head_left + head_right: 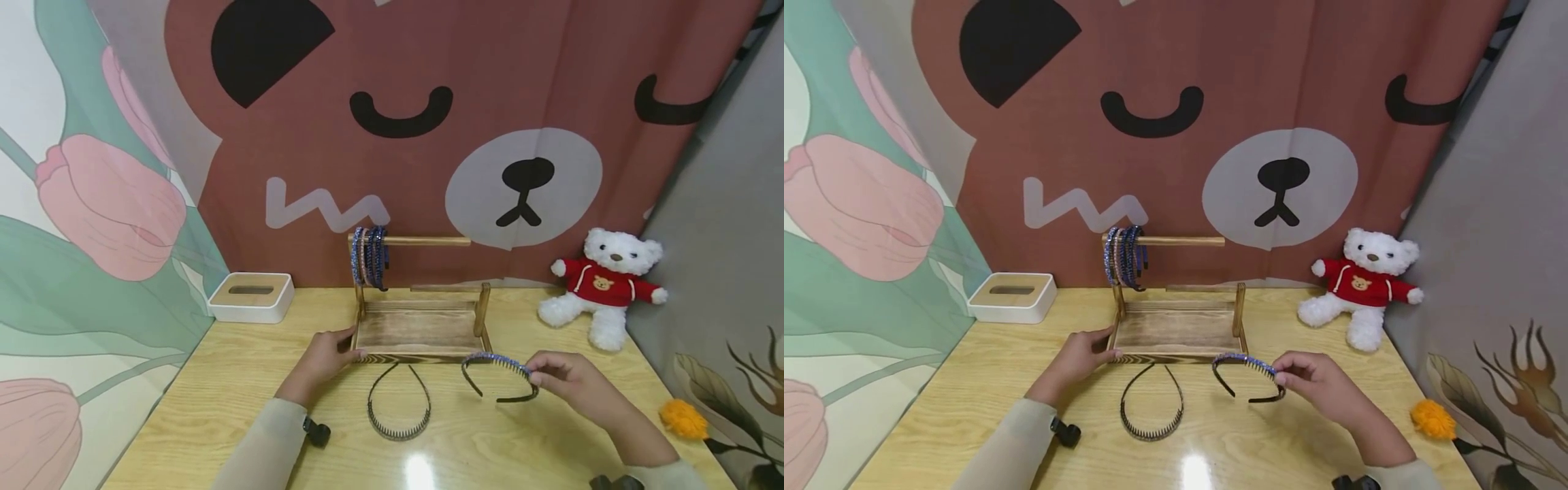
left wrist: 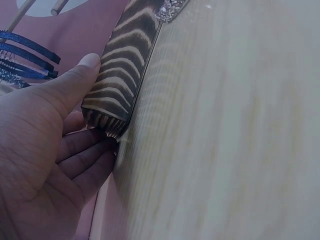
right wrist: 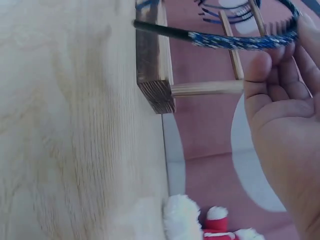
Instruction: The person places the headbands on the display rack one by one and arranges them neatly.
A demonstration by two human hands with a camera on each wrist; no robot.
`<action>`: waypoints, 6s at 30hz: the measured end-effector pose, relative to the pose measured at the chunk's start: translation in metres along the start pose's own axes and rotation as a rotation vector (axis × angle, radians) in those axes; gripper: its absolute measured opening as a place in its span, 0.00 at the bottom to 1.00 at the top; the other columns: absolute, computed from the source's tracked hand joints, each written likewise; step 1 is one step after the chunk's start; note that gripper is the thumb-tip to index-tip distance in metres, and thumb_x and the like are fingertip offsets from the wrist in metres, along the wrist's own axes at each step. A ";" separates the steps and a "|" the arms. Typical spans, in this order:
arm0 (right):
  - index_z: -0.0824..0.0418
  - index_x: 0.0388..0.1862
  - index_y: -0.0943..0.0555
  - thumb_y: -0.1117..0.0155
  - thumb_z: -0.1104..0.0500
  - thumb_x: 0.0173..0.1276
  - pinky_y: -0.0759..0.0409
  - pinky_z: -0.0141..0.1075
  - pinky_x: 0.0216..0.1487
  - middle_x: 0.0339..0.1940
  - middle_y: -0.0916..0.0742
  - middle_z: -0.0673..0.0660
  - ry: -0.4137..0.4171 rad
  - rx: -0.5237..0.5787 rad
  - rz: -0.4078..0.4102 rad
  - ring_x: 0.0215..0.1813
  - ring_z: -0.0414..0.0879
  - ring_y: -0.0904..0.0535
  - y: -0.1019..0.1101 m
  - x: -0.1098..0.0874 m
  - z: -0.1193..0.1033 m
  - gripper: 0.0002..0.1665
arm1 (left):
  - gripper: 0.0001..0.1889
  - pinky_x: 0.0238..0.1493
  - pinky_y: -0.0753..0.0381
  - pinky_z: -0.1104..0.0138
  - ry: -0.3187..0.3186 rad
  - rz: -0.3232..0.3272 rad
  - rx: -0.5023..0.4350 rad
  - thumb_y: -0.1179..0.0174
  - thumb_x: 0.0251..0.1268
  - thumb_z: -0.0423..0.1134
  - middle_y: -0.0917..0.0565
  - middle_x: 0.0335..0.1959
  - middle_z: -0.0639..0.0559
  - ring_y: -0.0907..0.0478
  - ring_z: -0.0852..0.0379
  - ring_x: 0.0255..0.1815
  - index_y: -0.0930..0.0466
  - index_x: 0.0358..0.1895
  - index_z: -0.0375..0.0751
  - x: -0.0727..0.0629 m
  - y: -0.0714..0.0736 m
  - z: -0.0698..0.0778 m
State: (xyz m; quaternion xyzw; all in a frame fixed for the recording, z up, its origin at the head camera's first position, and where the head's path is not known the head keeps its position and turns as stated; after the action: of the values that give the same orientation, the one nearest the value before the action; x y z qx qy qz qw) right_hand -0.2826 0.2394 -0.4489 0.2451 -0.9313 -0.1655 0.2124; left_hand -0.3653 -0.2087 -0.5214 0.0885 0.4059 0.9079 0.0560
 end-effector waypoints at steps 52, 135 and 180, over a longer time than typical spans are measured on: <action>0.60 0.29 0.12 0.32 0.66 0.79 0.16 0.27 0.40 0.33 0.14 0.50 -0.102 0.802 0.996 0.39 0.40 0.19 0.100 0.129 0.019 0.14 | 0.37 0.74 0.19 0.44 0.012 0.001 0.015 0.25 0.71 0.56 0.17 0.72 0.38 0.20 0.37 0.74 0.23 0.78 0.45 0.000 -0.002 -0.004; 0.58 0.51 0.12 0.32 0.47 0.83 0.13 0.40 0.57 0.44 0.10 0.53 -0.208 0.499 0.810 0.52 0.52 0.14 -0.108 0.231 -0.014 0.16 | 0.38 0.79 0.25 0.44 0.023 0.003 0.013 0.25 0.71 0.55 0.20 0.74 0.37 0.24 0.37 0.78 0.24 0.79 0.46 0.003 0.007 0.006; 0.47 0.47 0.08 0.21 0.55 0.70 0.19 0.21 0.58 0.44 0.10 0.37 0.451 -0.731 -0.533 0.52 0.30 0.19 -0.197 0.067 -0.012 0.09 | 0.36 0.77 0.22 0.43 0.009 0.013 0.005 0.25 0.71 0.53 0.18 0.73 0.37 0.23 0.36 0.76 0.22 0.78 0.46 -0.001 0.000 0.000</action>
State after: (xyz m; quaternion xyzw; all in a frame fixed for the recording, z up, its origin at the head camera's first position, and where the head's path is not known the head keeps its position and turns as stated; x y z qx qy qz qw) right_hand -0.2533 0.0391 -0.4991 0.4136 -0.6484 -0.4722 0.4308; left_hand -0.3641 -0.2092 -0.5216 0.0872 0.4077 0.9077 0.0479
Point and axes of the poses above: each hand's wrist, its own x-axis towards the middle knuckle, its own y-axis out of the back of the hand, z = x × y, the point moved 8 cm from there along x, towards the middle knuckle
